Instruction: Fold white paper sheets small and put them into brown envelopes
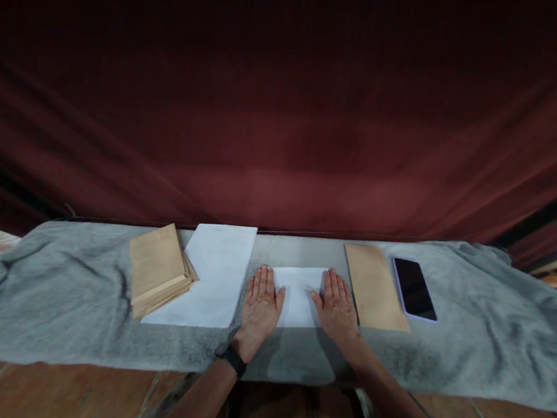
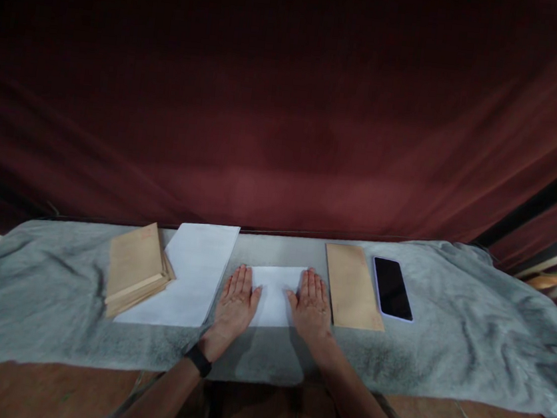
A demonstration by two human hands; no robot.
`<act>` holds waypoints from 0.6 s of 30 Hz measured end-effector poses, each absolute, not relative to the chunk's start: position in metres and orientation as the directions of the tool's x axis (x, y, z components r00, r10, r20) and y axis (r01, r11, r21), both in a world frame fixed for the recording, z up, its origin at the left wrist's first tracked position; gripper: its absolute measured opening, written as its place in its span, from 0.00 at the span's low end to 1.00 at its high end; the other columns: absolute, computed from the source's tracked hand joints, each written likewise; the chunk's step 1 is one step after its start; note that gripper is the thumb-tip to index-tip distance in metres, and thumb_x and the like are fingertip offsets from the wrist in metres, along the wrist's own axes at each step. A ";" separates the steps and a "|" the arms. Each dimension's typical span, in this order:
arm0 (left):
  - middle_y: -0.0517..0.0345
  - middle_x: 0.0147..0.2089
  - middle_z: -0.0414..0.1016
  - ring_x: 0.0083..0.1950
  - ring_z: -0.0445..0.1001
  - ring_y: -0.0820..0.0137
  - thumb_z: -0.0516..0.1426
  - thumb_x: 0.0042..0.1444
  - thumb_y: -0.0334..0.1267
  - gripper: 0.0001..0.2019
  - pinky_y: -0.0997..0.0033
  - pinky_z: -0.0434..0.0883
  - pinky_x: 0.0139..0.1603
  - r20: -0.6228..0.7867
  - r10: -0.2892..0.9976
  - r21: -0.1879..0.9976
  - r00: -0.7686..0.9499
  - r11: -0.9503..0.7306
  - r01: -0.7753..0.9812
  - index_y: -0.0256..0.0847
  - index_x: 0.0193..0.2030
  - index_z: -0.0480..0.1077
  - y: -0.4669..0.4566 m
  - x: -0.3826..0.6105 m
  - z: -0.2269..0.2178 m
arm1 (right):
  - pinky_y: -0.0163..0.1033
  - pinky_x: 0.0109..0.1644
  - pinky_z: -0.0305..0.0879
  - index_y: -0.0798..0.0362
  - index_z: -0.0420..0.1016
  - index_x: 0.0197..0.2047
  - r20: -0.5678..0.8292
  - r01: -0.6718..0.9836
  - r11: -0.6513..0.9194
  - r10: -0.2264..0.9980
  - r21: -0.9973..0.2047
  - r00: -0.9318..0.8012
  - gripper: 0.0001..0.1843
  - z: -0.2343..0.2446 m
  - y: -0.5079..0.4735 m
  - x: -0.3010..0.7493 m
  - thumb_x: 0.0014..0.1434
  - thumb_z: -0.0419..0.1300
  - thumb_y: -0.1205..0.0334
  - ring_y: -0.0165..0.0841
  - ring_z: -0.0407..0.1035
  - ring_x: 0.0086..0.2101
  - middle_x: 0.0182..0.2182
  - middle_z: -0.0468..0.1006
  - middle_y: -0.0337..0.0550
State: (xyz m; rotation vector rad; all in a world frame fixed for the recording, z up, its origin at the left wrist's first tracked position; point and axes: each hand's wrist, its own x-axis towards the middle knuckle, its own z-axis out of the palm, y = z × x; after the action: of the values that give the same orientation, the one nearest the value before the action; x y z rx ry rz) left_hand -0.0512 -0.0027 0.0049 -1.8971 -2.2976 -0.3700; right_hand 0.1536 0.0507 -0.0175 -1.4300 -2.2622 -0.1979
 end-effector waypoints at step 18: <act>0.34 0.74 0.58 0.76 0.56 0.51 0.45 0.71 0.49 0.33 0.48 0.59 0.74 0.313 0.926 0.094 -0.211 0.191 0.977 0.27 0.74 0.55 -0.010 -0.053 0.007 | 0.50 0.51 0.69 0.61 0.70 0.64 0.238 0.920 0.329 0.931 -0.213 -0.278 0.25 0.016 0.046 0.174 0.69 0.50 0.56 0.49 0.74 0.48 0.52 0.78 0.61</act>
State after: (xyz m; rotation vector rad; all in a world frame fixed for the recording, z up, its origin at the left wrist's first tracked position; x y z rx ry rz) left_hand -0.0529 -0.0096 0.0073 -1.8434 -2.2731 -0.4059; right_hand 0.1737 0.0460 0.0158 -1.6530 -2.2824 0.0475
